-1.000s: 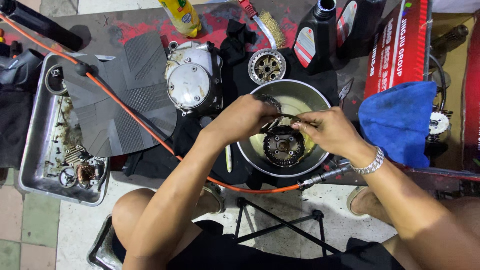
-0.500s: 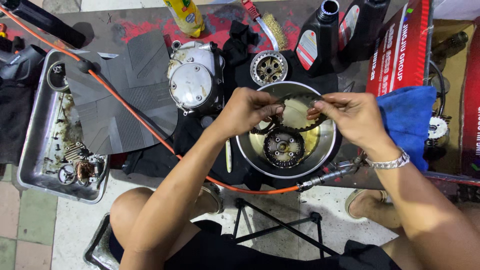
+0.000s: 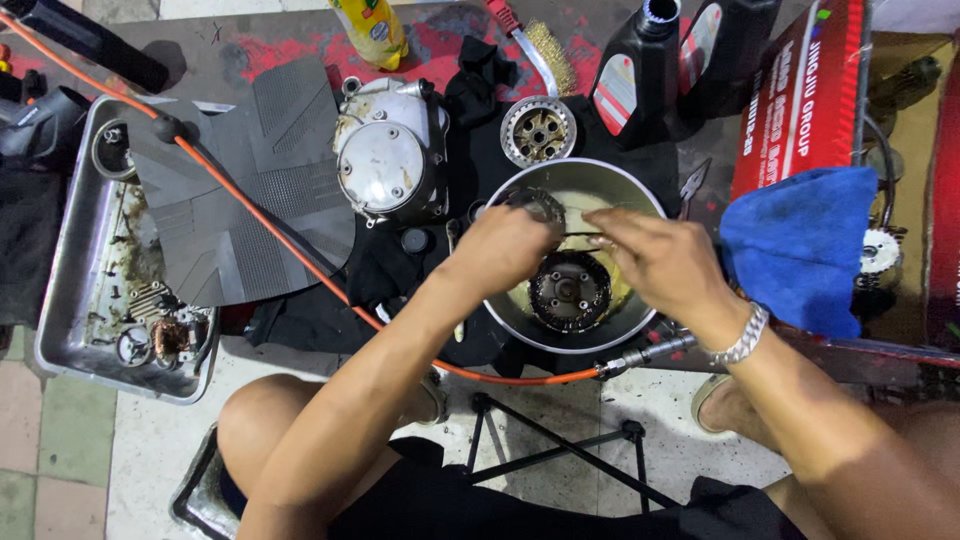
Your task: The person cleans circular mechanical parts by hand in a metal bowl filled with liquid. They repeatedly dip, scrub, and rinse the parts, then place them on a nearby surface.
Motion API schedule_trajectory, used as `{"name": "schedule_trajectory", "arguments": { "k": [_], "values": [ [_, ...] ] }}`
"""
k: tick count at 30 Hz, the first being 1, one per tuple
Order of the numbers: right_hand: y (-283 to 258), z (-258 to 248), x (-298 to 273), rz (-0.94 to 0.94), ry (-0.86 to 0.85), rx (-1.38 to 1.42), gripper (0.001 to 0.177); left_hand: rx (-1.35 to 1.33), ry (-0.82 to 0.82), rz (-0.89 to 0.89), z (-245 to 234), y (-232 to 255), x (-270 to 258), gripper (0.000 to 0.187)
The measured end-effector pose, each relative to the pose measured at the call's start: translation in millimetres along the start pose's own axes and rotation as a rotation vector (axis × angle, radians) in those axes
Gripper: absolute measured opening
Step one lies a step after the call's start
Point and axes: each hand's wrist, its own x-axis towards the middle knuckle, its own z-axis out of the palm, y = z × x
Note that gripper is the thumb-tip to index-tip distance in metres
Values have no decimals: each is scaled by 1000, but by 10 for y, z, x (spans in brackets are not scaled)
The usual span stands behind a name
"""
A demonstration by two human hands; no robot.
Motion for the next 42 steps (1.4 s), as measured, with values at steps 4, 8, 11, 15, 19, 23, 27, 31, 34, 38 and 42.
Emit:
{"name": "schedule_trajectory", "arguments": {
  "k": [4,8,11,15,19,23,27,31,34,38,42],
  "values": [
    [-17,27,33,47,-153,-84,35,60,60,105,-48,155,53,9],
    [106,-17,50,182,17,208,21,-299,150,-39,-261,44,66,13],
    [194,-12,39,390,116,578,17,-628,188,-201,-289,-44,26,17],
    [313,17,32,533,265,995,20,-1118,208,-379,-50,-46,-17,21],
    [340,83,-15,700,331,1139,17,-1479,310,-480,333,112,-33,22],
    [311,208,-47,875,414,1187,13,-1588,342,-628,602,207,1,20],
    [276,329,-115,1028,468,1159,12,-1671,373,-671,782,253,8,20],
    [260,425,-163,1080,509,1305,12,-1717,328,-692,901,349,-23,18],
    [264,432,-146,1114,463,1318,12,-1420,83,-560,831,391,-66,17],
    [290,388,-90,1068,382,1249,13,-389,-190,-352,524,320,-122,15],
    [268,354,-116,1072,290,1180,11,-173,53,-185,262,285,-199,34]
  ]
}}
